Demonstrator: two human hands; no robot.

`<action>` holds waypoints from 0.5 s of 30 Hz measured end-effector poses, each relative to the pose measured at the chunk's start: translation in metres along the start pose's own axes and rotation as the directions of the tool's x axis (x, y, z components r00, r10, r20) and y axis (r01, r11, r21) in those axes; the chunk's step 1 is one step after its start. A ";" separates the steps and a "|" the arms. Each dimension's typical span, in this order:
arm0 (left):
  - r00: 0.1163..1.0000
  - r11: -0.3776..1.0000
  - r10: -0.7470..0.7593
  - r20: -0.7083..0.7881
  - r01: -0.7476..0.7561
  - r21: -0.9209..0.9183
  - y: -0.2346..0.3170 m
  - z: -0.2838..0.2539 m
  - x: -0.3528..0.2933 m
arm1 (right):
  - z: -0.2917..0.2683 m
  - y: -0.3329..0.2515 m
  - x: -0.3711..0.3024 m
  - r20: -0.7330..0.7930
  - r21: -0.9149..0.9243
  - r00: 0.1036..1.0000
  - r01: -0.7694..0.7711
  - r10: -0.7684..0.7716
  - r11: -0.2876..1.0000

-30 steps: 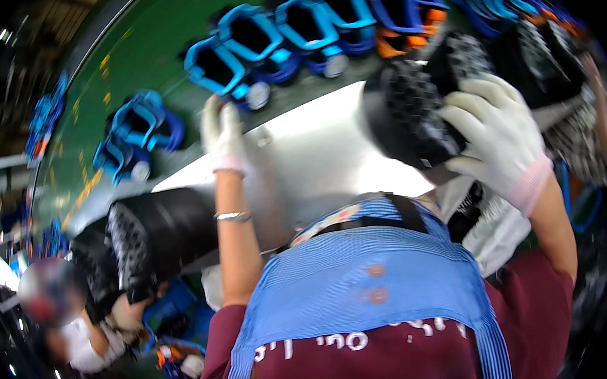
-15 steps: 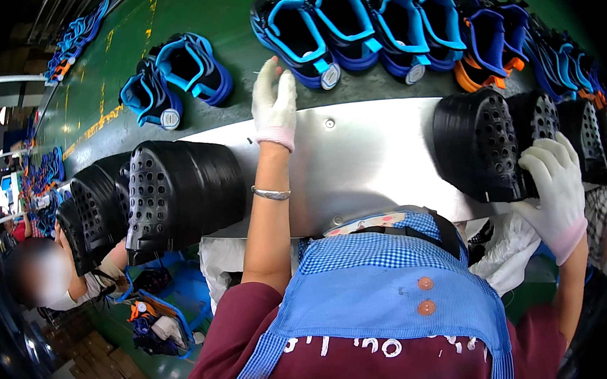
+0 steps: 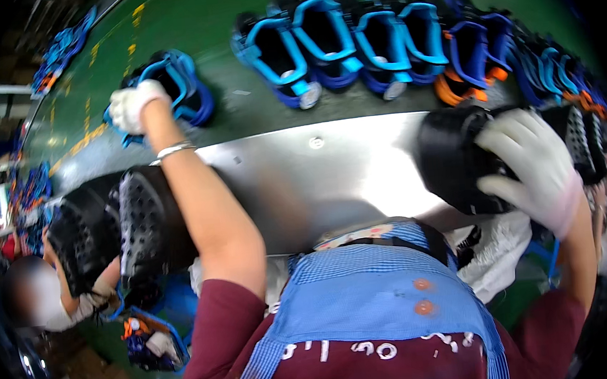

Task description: The person, wearing white gloves, picks up black plastic shoe shells and fits them into blue and black sneakers on a production line. The person takes components from a white bag and a metal table, inserting the black shells into the heel areas of the sneakers as they move along the conveyor.

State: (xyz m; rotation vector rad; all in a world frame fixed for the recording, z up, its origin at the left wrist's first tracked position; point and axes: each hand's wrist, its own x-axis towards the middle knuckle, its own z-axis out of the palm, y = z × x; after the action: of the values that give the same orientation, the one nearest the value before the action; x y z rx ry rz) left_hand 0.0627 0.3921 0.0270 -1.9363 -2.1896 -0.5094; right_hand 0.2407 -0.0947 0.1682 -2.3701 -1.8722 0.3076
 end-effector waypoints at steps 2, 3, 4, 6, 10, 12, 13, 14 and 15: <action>0.971 0.981 -0.147 0.187 0.120 0.152 -0.005 0.015 0.003 | -0.001 -0.004 0.041 0.023 -0.016 0.993 0.120 -0.120 0.993; 0.943 0.972 -0.184 0.278 0.133 0.193 0.002 0.033 -0.006 | 0.007 -0.002 0.061 0.031 -0.049 0.986 0.164 -0.163 0.985; 0.925 0.983 -0.161 0.344 0.117 0.144 0.013 0.031 -0.006 | 0.012 0.004 0.076 -0.006 -0.058 0.972 0.233 -0.233 0.971; 0.926 0.992 -0.119 0.358 0.095 0.084 0.035 0.025 -0.010 | 0.027 0.014 0.107 -0.069 -0.110 0.950 0.297 -0.306 0.948; 0.981 0.954 -0.094 0.170 0.040 0.297 0.035 0.032 -0.009 | 0.083 0.012 0.194 -0.025 0.078 0.917 0.400 -0.399 0.913; 0.937 0.937 -0.301 0.179 0.256 0.236 0.008 0.048 0.018 | 0.095 -0.013 0.226 0.091 -0.014 0.916 0.393 -0.390 0.919; 0.926 0.946 -0.292 0.241 0.242 0.218 0.011 0.049 0.016 | 0.114 -0.017 0.239 0.096 -0.064 0.912 0.407 -0.400 0.911; 0.912 0.953 -0.280 0.301 0.225 0.205 0.019 0.048 0.013 | 0.131 -0.014 0.250 0.125 -0.060 0.916 0.391 -0.382 0.918; 0.896 0.947 -0.302 0.325 0.242 0.213 0.012 0.035 0.020 | 0.134 -0.020 0.257 0.166 -0.069 0.906 0.404 -0.388 0.912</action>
State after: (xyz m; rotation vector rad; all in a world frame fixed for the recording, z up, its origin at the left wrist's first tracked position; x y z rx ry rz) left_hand 0.0746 0.4248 0.0028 -1.7502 -2.6495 0.0014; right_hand 0.2484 0.1544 0.0181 -1.9972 -2.4334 0.3629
